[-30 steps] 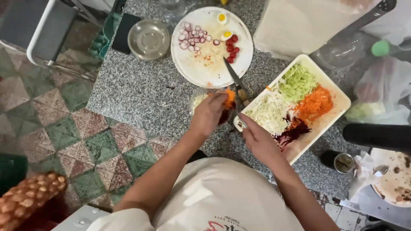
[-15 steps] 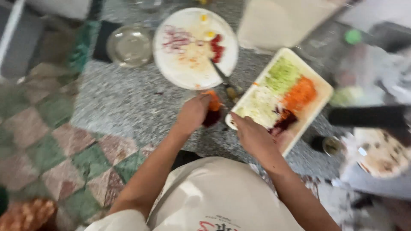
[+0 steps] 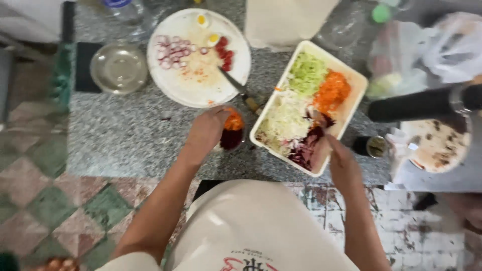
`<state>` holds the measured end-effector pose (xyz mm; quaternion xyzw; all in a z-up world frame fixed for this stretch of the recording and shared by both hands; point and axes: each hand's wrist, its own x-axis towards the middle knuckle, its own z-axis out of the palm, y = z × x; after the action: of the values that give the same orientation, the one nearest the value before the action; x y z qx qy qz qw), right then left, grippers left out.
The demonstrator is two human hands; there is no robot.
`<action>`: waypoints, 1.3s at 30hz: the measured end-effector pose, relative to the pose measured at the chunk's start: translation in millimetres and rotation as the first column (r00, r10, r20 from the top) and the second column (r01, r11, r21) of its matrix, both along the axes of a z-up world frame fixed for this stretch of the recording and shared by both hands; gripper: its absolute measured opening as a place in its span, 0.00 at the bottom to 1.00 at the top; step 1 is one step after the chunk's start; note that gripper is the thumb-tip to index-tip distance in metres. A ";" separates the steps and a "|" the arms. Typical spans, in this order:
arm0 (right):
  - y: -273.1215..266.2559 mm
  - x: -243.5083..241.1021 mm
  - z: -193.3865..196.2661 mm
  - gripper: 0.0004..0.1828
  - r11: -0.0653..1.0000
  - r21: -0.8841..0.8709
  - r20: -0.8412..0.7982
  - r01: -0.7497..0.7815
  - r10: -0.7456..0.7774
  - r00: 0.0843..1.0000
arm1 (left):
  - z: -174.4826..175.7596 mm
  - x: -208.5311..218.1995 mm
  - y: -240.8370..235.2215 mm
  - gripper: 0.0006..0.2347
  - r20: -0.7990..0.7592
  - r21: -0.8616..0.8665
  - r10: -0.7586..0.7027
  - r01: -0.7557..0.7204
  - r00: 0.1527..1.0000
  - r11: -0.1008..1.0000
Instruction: The person assembles a salad by hand, layering shredded cabbage, red cabbage, carrots, and lettuce into a small glass bowl. The person uses only their hands to transfer the vegetables from a tray to the bowl.
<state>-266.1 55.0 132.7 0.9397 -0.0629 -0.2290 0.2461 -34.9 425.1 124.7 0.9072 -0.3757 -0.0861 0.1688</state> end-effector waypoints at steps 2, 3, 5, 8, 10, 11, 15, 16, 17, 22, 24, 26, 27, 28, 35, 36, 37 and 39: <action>23.3 -0.5 27.1 0.31 0.862 0.466 0.197 0.200 -0.321 0.926 | -0.9 1.3 9.2 0.13 -0.011 -0.019 0.036 -0.036 0.999 0.999; 32.2 -1.6 41.7 0.31 0.497 0.835 0.193 0.235 -0.664 0.722 | -1.3 3.0 11.1 0.14 -0.022 -0.057 0.052 -0.053 0.998 0.997; 54.5 4.6 52.3 0.29 0.439 0.872 0.169 0.217 -0.685 0.709 | 20.5 -1.1 8.1 0.13 0.013 -0.024 0.006 -0.006 1.000 1.000; 76.5 14.8 58.7 0.26 0.387 0.891 0.124 0.240 -0.713 0.690 | -2.5 -13.2 -0.2 0.12 0.020 -0.051 -0.046 0.047 0.999 0.998; 85.4 20.6 57.8 0.24 0.389 0.880 0.101 0.274 -0.715 0.691 | -21.5 -19.7 -2.7 0.12 -0.003 -0.104 -0.042 0.041 0.999 0.994; 88.3 22.2 57.0 0.25 0.346 0.901 0.061 0.260 -0.697 0.715 | -23.7 -21.0 -3.2 0.12 -0.044 -0.176 -0.039 0.030 0.998 0.984; 98.8 35.3 59.5 0.24 0.393 0.902 0.085 0.177 -0.565 0.821 | -24.1 -11.8 12.7 0.15 -0.186 -0.361 0.027 -0.094 0.982 0.928; 96.1 42.4 50.6 0.24 0.392 0.903 0.084 0.175 -0.560 0.824 | -37.8 -8.4 19.5 0.15 -0.185 -0.359 0.033 -0.099 0.982 0.928; 93.7 49.4 41.9 0.25 0.405 0.889 0.020 0.212 -0.499 0.866 | -51.3 -5.0 26.6 0.15 -0.207 -0.379 0.056 -0.133 0.977 0.916; 126.7 109.5 61.6 0.27 0.446 0.895 0.064 0.006 -0.142 0.988 | -84.9 -3.2 37.3 0.16 -0.073 -0.346 0.173 -0.188 0.982 0.919; 153.3 132.3 73.1 0.26 0.552 0.828 0.116 -0.096 -0.001 0.993 | -100.5 -1.4 36.9 0.13 -0.001 -0.373 0.185 -0.172 0.983 0.912; 176.0 152.2 85.9 0.26 0.613 0.786 0.056 -0.080 0.059 0.997 | -76.6 2.7 35.7 0.12 0.115 -0.367 0.216 -0.161 0.970 0.916; 187.5 162.3 92.1 0.26 0.671 0.739 -0.008 -0.067 0.108 0.994 | -64.8 5.0 35.4 0.12 0.229 -0.357 0.238 -0.146 0.944 0.923; 191.2 165.8 92.0 0.26 0.671 0.739 -0.009 -0.070 0.113 0.994 | -73.1 7.4 36.3 0.12 0.228 -0.357 0.243 -0.151 0.943 0.922; 207.6 182.3 101.7 0.27 0.744 0.662 -0.101 -0.087 0.204 0.974 | -105.6 9.0 38.5 0.13 0.071 -0.353 0.382 -0.335 0.922 0.874; 208.4 183.7 105.1 0.28 0.752 0.655 -0.121 -0.078 0.207 0.971 | -107.9 8.2 35.4 0.12 0.026 -0.367 0.399 -0.362 0.917 0.857; 208.5 185.0 109.3 0.28 0.752 0.655 -0.122 -0.078 0.207 0.971 | -107.7 6.3 36.0 0.12 0.025 -0.367 0.399 -0.363 0.917 0.857; 207.7 187.8 117.7 0.28 0.767 0.639 -0.161 -0.058 0.207 0.965 | -106.9 4.2 35.7 0.12 -0.061 -0.350 0.390 -0.385 0.919 0.854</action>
<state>-78.2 262.8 250.4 0.9380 0.1120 -0.3224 -0.0610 -30.7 460.8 17.7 0.9190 -0.1956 0.0245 0.3413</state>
